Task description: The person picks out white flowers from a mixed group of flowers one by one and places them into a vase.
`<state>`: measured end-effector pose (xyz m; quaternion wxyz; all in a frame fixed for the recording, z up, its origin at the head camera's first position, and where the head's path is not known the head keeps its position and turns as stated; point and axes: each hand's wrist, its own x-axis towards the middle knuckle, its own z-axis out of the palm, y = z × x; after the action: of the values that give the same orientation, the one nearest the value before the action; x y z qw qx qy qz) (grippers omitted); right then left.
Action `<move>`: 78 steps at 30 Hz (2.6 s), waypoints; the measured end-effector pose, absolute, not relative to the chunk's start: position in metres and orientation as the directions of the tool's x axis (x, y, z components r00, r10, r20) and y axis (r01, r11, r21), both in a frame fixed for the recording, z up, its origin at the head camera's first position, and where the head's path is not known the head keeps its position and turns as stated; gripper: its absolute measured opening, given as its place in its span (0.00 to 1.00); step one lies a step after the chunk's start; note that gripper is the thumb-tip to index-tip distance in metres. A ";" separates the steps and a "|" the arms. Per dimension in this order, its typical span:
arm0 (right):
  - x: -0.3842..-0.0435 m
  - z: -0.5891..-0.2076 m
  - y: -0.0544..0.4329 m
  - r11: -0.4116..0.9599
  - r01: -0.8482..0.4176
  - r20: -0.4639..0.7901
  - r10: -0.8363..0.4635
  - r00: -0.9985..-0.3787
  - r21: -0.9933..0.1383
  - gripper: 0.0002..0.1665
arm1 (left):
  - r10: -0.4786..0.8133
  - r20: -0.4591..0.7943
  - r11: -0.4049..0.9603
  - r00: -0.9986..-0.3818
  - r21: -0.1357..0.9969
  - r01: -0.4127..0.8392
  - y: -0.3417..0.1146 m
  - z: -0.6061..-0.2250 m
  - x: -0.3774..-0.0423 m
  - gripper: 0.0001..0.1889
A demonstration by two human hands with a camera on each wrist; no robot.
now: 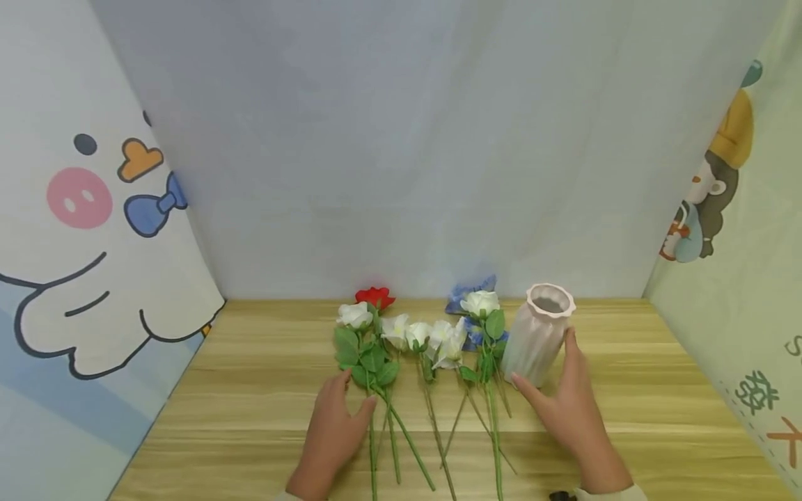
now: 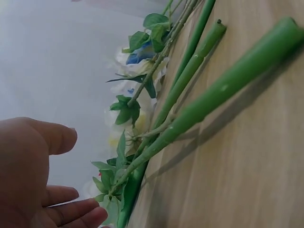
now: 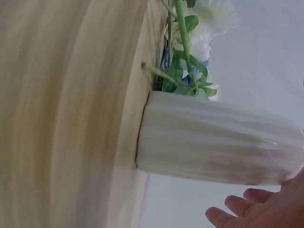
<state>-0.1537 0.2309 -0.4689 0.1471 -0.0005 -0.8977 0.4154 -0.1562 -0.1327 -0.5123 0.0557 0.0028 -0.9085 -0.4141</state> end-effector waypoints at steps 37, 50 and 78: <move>-0.188 -0.485 0.213 0.394 -0.122 0.264 0.331 -0.906 -0.911 0.61 | -0.041 -0.132 0.268 -0.990 0.954 -0.138 -0.123 -0.530 -0.164 0.28; -0.185 -0.488 0.215 0.392 -0.103 0.243 0.328 -0.913 -0.914 0.61 | -0.036 -0.170 0.193 -0.985 0.966 -0.174 -0.124 -0.526 -0.163 0.28; -0.185 -0.480 0.216 0.429 -0.105 0.249 0.294 -0.923 -0.897 0.60 | 0.234 -0.134 0.048 -0.963 0.991 -0.126 -0.102 -0.456 -0.197 0.19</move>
<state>-0.1848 0.2163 -0.4804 0.1879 -0.0572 -0.8242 0.5312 -0.1971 -0.1020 -0.4557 -0.1307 -0.0378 -0.7119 -0.6890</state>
